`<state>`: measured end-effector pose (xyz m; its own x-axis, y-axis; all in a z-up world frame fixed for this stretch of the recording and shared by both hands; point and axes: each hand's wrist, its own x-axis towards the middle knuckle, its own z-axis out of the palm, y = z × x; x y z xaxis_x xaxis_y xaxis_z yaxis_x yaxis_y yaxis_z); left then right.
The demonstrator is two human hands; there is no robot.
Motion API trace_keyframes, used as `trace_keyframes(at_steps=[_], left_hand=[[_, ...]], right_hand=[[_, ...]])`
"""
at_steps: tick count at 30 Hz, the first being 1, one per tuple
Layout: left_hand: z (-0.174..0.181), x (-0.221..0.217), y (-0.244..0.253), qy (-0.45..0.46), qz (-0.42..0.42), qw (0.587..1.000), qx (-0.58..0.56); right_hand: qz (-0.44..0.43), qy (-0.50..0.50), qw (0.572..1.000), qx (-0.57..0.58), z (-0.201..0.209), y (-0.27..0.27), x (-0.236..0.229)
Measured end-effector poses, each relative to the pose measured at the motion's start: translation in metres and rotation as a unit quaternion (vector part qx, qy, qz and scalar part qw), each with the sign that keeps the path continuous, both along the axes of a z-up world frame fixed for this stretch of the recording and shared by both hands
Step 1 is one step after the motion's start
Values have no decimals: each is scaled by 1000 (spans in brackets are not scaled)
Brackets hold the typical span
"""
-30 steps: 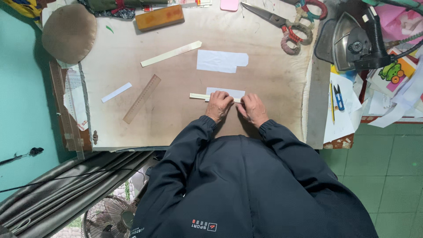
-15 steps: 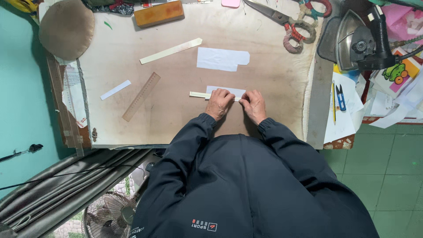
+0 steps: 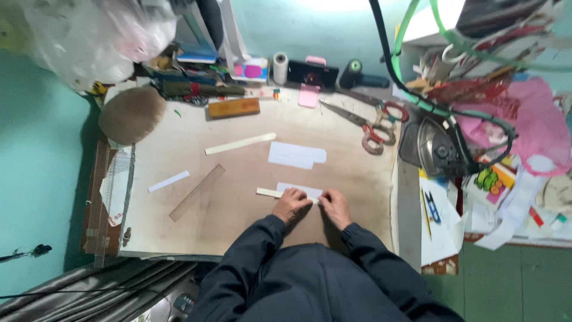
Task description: The person irons long white fabric strips on a workbench using a steam iron. They repeatedly pick up the strips, fold them, and press them with the iron, occasionally moving other items on the cluttered table.
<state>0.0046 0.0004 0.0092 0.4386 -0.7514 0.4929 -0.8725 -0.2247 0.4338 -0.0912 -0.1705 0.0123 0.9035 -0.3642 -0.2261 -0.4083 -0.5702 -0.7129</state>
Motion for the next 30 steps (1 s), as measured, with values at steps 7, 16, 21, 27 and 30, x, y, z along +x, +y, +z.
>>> trace_keyframes(at_steps=[7, 16, 21, 27, 30], left_hand=[[-5, -3, 4, 45, -12, 999, 22], [-9, -7, 6, 35, -43, 998, -24], [-7, -3, 2, 37, -39, 999, 12], [-12, -1, 4, 30, -24, 999, -8], [-19, -5, 6, 41, -42, 998, -17]], right_hand=[[-232, -85, 886, -392, 73, -182, -9], [-18, 87, 784, -615, 94, -299, -6], [-18, 117, 721, -683, 87, -335, 6], [-92, 214, 960, -156, 112, -316, -3], [-146, 123, 982, -2, 106, -276, -40]])
